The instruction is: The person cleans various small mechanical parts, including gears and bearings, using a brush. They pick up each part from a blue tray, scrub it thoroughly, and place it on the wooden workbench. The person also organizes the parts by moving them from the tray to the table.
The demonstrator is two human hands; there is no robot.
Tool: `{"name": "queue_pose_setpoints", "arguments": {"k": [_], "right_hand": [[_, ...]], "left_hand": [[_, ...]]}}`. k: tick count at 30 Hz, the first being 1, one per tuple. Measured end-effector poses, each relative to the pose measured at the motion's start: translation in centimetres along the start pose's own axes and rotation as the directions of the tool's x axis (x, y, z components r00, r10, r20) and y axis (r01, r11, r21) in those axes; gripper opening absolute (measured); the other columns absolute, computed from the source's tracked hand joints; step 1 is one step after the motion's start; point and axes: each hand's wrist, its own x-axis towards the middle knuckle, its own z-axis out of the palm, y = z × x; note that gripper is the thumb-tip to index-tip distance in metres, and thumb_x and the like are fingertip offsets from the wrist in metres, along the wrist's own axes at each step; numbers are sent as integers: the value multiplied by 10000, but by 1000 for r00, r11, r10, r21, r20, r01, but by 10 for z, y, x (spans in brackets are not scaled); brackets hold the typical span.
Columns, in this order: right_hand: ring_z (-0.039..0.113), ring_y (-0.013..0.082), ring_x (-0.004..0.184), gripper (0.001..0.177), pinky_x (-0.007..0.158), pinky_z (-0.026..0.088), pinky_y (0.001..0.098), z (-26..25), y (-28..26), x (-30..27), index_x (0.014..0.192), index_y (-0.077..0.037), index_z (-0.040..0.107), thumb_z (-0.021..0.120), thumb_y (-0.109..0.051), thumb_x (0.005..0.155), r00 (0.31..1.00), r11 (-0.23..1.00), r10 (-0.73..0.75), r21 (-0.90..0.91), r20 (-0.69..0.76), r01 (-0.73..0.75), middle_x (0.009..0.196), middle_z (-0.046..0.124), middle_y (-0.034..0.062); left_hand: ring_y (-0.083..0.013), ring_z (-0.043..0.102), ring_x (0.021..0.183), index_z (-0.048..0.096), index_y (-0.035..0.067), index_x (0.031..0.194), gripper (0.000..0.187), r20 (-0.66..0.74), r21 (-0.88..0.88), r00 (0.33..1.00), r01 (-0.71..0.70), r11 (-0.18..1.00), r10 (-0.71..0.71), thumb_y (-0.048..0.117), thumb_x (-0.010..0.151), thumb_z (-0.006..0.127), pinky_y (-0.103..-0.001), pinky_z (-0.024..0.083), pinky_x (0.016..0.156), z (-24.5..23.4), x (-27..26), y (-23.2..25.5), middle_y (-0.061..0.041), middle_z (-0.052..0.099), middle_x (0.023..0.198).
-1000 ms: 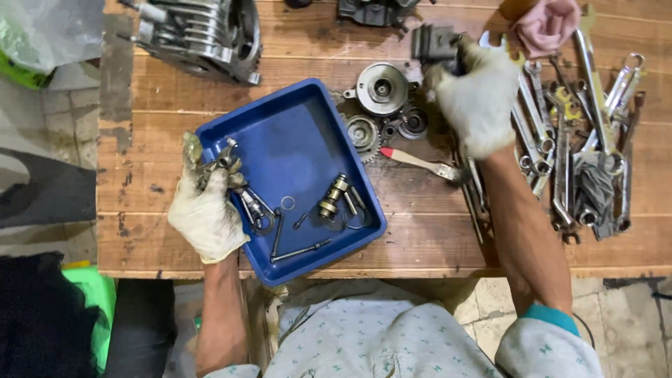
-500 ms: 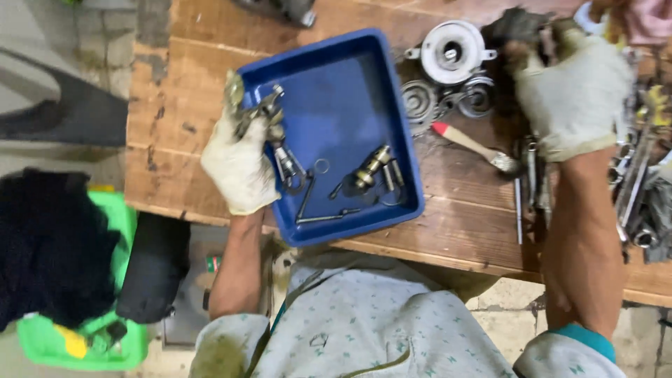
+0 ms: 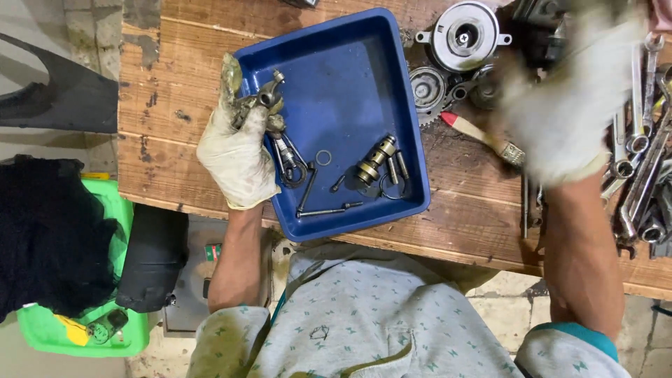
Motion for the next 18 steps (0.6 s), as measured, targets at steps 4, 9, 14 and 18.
{"name": "queue_pose_setpoints", "arguments": {"k": [4,9,14,18], "right_hand": [[662,303,987,222,922,477,495,12,-67,-12,1154,-193,709,674,-215,936,980,981,-195,9,47,195,995,713,75],[641,294,1018,281,987,460,512,46,-108,20,1132,-234,678,635,-168,862,932,934,-353,-31,79,356,982,685,59],[502,343,751,262,739,443,490,46,-107,27,1181,-47,571,426,-84,965,869,872,-472,-224,-149,436,883,506,162],[587,316,784,476,708,488,464,20,-87,26,1195,-102,593,734,-311,791,949,952,-302,-75,-92,296,920,571,120]], "left_hand": [[-235,734,669,667,53,1324,522,-14,63,998,-58,996,59,-144,856,786,-346,629,496,-1,1,0,-188,728,878],[-285,725,558,659,9,1328,517,-51,-9,999,2,1000,-2,-183,852,728,-338,575,426,-3,7,-6,-242,747,837],[-292,728,593,646,15,1349,522,-20,-32,999,-36,999,36,-191,873,692,-340,562,448,1,4,-2,-274,747,882],[-309,719,588,644,-1,1353,522,-31,-121,999,0,993,-4,-212,877,684,-342,562,440,0,6,-5,-289,732,895]]}}
